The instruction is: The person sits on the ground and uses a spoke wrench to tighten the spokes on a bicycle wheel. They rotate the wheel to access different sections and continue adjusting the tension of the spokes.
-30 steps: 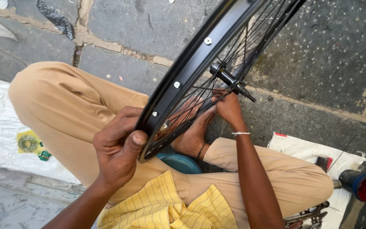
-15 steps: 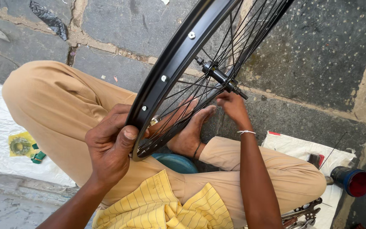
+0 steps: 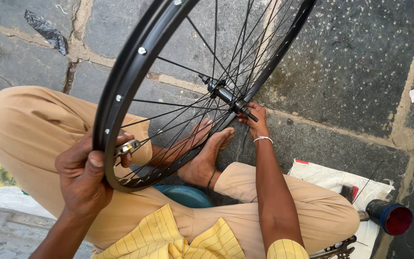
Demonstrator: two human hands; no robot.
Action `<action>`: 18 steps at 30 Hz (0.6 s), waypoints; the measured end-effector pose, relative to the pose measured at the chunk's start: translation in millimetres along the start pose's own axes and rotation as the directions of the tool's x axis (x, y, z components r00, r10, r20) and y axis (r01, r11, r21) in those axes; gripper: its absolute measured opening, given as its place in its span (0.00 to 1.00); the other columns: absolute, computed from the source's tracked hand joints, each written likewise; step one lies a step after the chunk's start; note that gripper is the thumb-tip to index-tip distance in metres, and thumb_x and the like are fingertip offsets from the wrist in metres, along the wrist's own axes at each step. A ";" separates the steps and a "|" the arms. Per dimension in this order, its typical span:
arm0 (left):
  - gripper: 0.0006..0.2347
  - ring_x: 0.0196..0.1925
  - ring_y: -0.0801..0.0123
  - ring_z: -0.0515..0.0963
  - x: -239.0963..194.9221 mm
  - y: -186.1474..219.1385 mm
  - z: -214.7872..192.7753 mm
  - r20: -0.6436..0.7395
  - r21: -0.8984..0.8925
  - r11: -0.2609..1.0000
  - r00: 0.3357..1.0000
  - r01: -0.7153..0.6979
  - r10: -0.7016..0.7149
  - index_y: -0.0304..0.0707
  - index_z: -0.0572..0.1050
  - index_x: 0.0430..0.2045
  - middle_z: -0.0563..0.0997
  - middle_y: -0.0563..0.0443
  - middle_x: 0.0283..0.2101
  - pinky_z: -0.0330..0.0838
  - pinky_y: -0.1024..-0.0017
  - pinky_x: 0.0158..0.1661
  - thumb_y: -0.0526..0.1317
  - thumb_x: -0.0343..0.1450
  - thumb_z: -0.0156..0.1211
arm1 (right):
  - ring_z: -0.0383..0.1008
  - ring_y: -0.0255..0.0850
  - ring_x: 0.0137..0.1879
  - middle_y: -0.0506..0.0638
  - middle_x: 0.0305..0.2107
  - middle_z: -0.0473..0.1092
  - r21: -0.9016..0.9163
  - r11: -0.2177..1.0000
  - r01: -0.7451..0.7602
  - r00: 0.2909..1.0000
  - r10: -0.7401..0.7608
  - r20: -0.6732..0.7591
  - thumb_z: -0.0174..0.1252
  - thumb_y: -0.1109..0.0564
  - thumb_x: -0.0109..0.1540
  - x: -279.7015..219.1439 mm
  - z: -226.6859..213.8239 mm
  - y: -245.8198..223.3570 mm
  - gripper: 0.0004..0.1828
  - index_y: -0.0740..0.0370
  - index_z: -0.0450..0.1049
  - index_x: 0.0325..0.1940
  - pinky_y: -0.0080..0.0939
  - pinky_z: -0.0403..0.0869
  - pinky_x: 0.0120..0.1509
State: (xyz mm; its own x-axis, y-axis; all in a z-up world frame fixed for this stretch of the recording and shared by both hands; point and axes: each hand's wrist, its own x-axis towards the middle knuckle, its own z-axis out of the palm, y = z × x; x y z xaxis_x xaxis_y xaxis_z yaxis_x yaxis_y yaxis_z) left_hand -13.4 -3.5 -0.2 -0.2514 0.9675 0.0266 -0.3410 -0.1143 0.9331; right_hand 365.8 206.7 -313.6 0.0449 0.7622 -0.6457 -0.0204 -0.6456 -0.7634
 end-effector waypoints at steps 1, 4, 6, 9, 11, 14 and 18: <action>0.21 0.42 0.62 0.80 -0.6 -1.3 -2.3 -0.011 -0.004 1.000 1.000 0.004 -0.004 0.22 0.78 0.49 0.80 0.33 0.49 0.77 0.69 0.41 0.50 0.78 0.64 | 0.79 0.40 0.28 0.55 0.28 0.77 0.039 0.999 -0.026 1.000 0.026 0.006 0.53 0.66 0.62 0.8 -0.3 -1.6 0.09 0.68 0.72 0.46 0.35 0.75 0.25; 0.22 0.45 0.58 0.80 -2.1 -5.1 -9.3 -0.050 -0.019 1.000 0.999 0.019 -0.020 0.20 0.77 0.48 0.79 0.31 0.49 0.78 0.66 0.41 0.50 0.78 0.63 | 0.78 0.39 0.27 0.53 0.27 0.76 0.098 0.993 -0.061 0.998 0.062 0.000 0.54 0.68 0.62 2.5 5.2 -4.5 0.08 0.69 0.72 0.45 0.35 0.75 0.24; 0.22 0.45 0.56 0.81 -3.2 -7.2 -13.3 -0.082 -0.037 0.998 0.996 0.042 -0.045 0.20 0.76 0.48 0.80 0.29 0.49 0.79 0.63 0.43 0.49 0.78 0.63 | 0.76 0.37 0.25 0.52 0.28 0.76 0.107 0.993 -0.042 0.999 0.044 -0.016 0.54 0.69 0.62 1.1 7.8 -4.7 0.08 0.70 0.73 0.44 0.35 0.74 0.23; 0.20 0.47 0.55 0.81 -5.9 -9.0 -17.0 -0.093 -0.038 0.999 0.995 0.023 -0.026 0.21 0.76 0.48 0.79 0.29 0.50 0.79 0.65 0.41 0.49 0.79 0.63 | 0.71 0.35 0.23 0.52 0.28 0.76 0.081 0.997 0.010 1.000 -0.008 -0.030 0.54 0.70 0.61 -3.8 9.3 -3.2 0.08 0.72 0.76 0.43 0.35 0.72 0.21; 0.20 0.50 0.55 0.81 -10.1 -8.6 -16.3 -0.091 -0.013 0.999 0.995 0.030 -0.031 0.20 0.77 0.47 0.79 0.29 0.49 0.79 0.65 0.41 0.49 0.79 0.63 | 0.69 0.32 0.23 0.51 0.28 0.74 0.047 0.999 0.027 0.999 -0.026 -0.026 0.57 0.69 0.63 -4.6 8.8 -2.4 0.05 0.71 0.77 0.43 0.33 0.69 0.20; 0.21 0.54 0.53 0.81 -12.2 -8.2 -16.4 -0.088 -0.013 0.999 0.995 0.040 -0.041 0.20 0.77 0.47 0.79 0.30 0.49 0.80 0.64 0.42 0.49 0.79 0.63 | 0.71 0.33 0.24 0.51 0.30 0.75 0.071 0.997 0.034 0.999 -0.032 -0.026 0.55 0.70 0.61 -0.8 7.0 1.7 0.07 0.71 0.77 0.42 0.33 0.69 0.21; 0.21 0.53 0.53 0.81 -11.5 -7.9 -15.6 -0.083 -0.020 0.999 0.996 0.039 -0.041 0.20 0.77 0.48 0.80 0.30 0.50 0.80 0.64 0.43 0.49 0.79 0.63 | 0.70 0.32 0.24 0.49 0.29 0.74 0.011 1.000 0.009 1.000 -0.009 -0.020 0.54 0.67 0.64 4.9 3.8 6.5 0.06 0.69 0.76 0.42 0.33 0.71 0.22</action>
State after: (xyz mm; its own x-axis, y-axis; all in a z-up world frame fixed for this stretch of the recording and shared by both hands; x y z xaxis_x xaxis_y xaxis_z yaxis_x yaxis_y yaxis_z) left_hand -22.0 -17.2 -13.5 -0.3116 0.9493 -0.0413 -0.3688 -0.0808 0.9260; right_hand 362.2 206.4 -321.8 0.0654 0.7667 -0.6387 -0.0310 -0.6382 -0.7693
